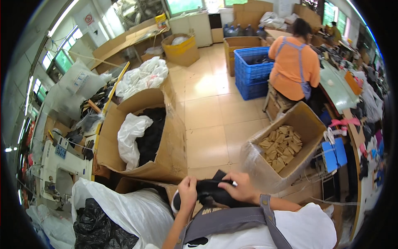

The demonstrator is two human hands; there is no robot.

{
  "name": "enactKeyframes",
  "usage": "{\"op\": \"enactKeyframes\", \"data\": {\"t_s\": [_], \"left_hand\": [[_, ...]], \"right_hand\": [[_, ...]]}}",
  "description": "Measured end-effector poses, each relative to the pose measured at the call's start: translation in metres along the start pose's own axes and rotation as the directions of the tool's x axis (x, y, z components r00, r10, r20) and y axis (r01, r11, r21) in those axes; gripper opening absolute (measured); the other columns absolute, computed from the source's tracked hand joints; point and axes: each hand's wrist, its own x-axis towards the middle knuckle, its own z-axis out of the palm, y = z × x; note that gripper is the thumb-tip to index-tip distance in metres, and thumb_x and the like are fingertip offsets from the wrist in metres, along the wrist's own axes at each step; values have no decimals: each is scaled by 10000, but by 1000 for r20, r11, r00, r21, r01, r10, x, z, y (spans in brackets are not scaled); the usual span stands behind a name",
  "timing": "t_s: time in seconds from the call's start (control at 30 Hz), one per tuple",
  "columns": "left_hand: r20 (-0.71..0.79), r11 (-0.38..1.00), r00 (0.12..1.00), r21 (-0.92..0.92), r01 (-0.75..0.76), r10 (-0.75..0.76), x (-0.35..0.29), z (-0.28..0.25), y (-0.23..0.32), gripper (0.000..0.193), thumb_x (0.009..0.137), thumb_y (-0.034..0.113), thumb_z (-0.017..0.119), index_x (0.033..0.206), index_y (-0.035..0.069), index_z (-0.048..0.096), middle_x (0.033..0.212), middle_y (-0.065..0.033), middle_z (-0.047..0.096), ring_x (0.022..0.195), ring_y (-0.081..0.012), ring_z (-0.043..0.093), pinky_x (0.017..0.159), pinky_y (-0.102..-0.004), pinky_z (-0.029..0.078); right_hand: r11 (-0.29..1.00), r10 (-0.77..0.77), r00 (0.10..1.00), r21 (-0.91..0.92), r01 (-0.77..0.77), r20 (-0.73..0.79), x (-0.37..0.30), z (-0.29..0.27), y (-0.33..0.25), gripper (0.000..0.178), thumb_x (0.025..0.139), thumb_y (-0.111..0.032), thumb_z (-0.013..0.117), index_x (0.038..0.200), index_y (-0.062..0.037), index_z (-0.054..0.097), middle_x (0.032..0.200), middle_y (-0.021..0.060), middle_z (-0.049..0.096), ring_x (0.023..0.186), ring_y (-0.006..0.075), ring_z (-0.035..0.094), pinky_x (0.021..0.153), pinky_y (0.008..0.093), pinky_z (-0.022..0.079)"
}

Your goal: Applying adhesive and assembling shoe components in a manufacturing facility.

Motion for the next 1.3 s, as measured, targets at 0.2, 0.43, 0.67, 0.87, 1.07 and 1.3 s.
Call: {"op": "enactKeyframes", "data": {"t_s": [0.2, 0.43, 0.67, 0.87, 1.07, 1.3], "left_hand": [[-155, 989, 980, 93, -113, 126, 130, 36, 40, 257, 911, 152, 486, 739, -20, 570, 691, -40, 578, 642, -64, 493, 584, -218, 380], [-89, 978, 994, -203, 49, -69, 310, 46, 37, 319, 949, 243, 426, 734, 28, 522, 569, -54, 532, 447, -110, 479, 449, -239, 410], [-396, 994, 912, 16, -105, 103, 573, -58, 144, 435, 931, 389, 426, 644, 65, 474, 481, -69, 493, 364, -137, 466, 301, -260, 357], [-654, 731, 367, 451, -512, 661, 780, -168, 389, 439, 845, 389, 598, 568, 63, 500, 515, -55, 538, 384, -105, 469, 376, -251, 367], [62, 717, 873, 544, -436, 484, 947, 4, 288, 182, 870, 77, 465, 815, -28, 604, 699, -98, 636, 521, -156, 598, 478, -289, 466], [568, 398, 806, 709, -582, 168, 1010, 170, 150, 441, 790, 20, 532, 1228, 4, 476, 1209, -165, 529, 1169, -249, 474, 987, -337, 348]], "right_hand": [[998, -63, 996, 36, 60, 64, 141, -13, 49, 148, 732, -107, 704, 783, -18, 597, 699, 127, 589, 628, 267, 592, 550, 330, 450], [999, -35, 996, -24, 37, 88, 269, -11, 123, 147, 705, -80, 700, 731, -13, 572, 659, 130, 559, 599, 274, 558, 550, 333, 430], [989, -5, 1000, -147, 8, 19, 437, -27, 214, 156, 702, -72, 693, 723, -8, 552, 646, 127, 535, 568, 247, 528, 535, 305, 401], [987, 9, 986, -156, -35, -164, 549, -43, 257, 155, 701, -60, 688, 729, -10, 544, 640, 125, 528, 565, 255, 530, 529, 308, 400], [986, 40, 975, -147, -74, -218, 674, -75, 343, 145, 704, -72, 699, 735, -16, 569, 651, 131, 553, 572, 271, 538, 521, 331, 407], [990, -48, 998, -131, 53, 45, 858, -117, 441, 172, 743, -170, 691, 736, -36, 583, 700, 136, 570, 619, 299, 558, 551, 351, 435]]}}
